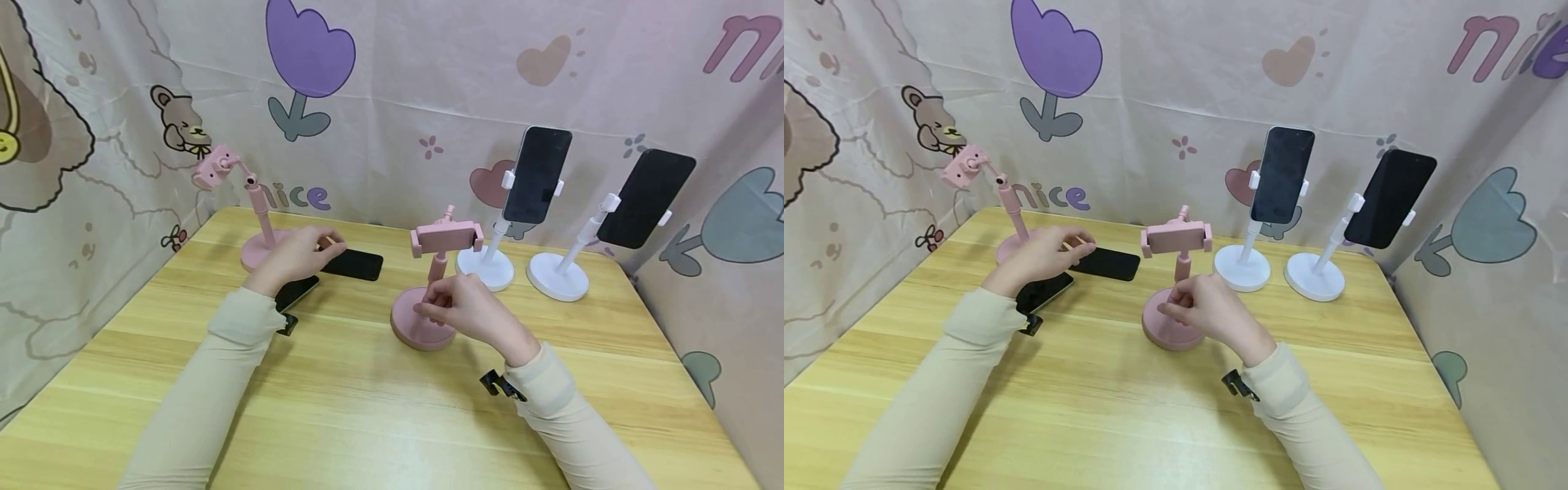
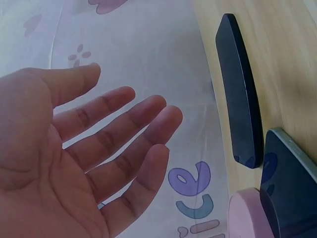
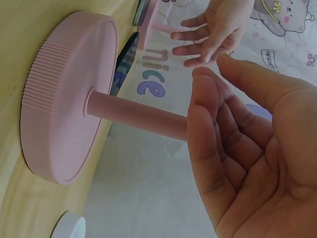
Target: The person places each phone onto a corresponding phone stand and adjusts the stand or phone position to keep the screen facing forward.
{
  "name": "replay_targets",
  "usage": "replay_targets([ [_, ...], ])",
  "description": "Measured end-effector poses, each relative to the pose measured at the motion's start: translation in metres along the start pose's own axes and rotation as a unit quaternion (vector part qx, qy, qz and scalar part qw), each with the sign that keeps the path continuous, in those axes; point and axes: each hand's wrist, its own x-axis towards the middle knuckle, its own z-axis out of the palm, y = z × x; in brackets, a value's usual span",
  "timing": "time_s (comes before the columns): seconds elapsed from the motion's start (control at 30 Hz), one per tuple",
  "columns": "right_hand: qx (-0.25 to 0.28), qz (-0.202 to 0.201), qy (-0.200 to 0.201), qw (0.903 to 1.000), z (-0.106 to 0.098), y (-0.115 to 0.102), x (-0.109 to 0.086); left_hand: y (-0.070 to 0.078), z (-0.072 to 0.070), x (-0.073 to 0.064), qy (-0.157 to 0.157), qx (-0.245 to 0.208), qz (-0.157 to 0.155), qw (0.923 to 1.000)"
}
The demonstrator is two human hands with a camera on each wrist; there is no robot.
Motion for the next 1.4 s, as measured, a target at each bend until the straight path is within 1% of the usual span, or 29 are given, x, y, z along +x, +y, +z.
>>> replay_targets([
  [0.2, 0.002, -0.002, 0.002, 1.0, 0.002, 0.001, 0.001, -0.005, -0.001, 0.001, 0.01, 0.024, -0.013, 0.9996],
  [0.47, 0.002, -0.014, 0.004, 0.9999, 0.007, 0.001, 0.004, -0.018, 0.002, 0.004, 0.016, 0.049, -0.028, 0.9983],
  [0.67, 0.0, -0.065, 0.013, 0.9978, 0.013, -0.002, 0.005, -0.024, 0.004, 0.004, 0.008, 0.053, -0.037, 0.9979],
  [0.73, -0.003, -0.083, 0.016, 0.9964, 0.016, -0.002, 0.007, -0.025, 0.005, 0.003, 0.001, 0.051, -0.038, 0.998],
  [0.8, -0.008, -0.082, 0.014, 0.9965, 0.018, -0.004, 0.009, -0.024, 0.006, 0.004, -0.008, 0.051, -0.037, 0.998],
  [0.9, -0.009, -0.065, 0.0, 0.9978, 0.023, -0.008, 0.014, -0.023, 0.008, 0.005, -0.02, 0.051, -0.037, 0.9978],
  [1.0, -0.007, -0.043, -0.015, 0.9989, 0.027, -0.015, 0.02, -0.021, 0.009, 0.005, -0.024, 0.055, -0.039, 0.9974],
  [1.07, -0.004, -0.04, -0.021, 0.999, 0.03, -0.019, 0.024, -0.02, 0.008, 0.004, -0.025, 0.057, -0.04, 0.9972],
  [1.2, -0.013, -0.048, -0.021, 0.9985, 0.039, -0.026, 0.033, -0.021, 0.007, 0.003, -0.027, 0.057, -0.044, 0.997],
  [1.33, -0.019, -0.069, -0.016, 0.9973, 0.048, -0.032, 0.044, -0.023, 0.008, 0.004, -0.032, 0.058, -0.043, 0.9969],
  [1.4, -0.024, -0.073, -0.018, 0.9969, 0.052, -0.035, 0.051, -0.024, 0.008, 0.004, -0.035, 0.06, -0.043, 0.9966],
])
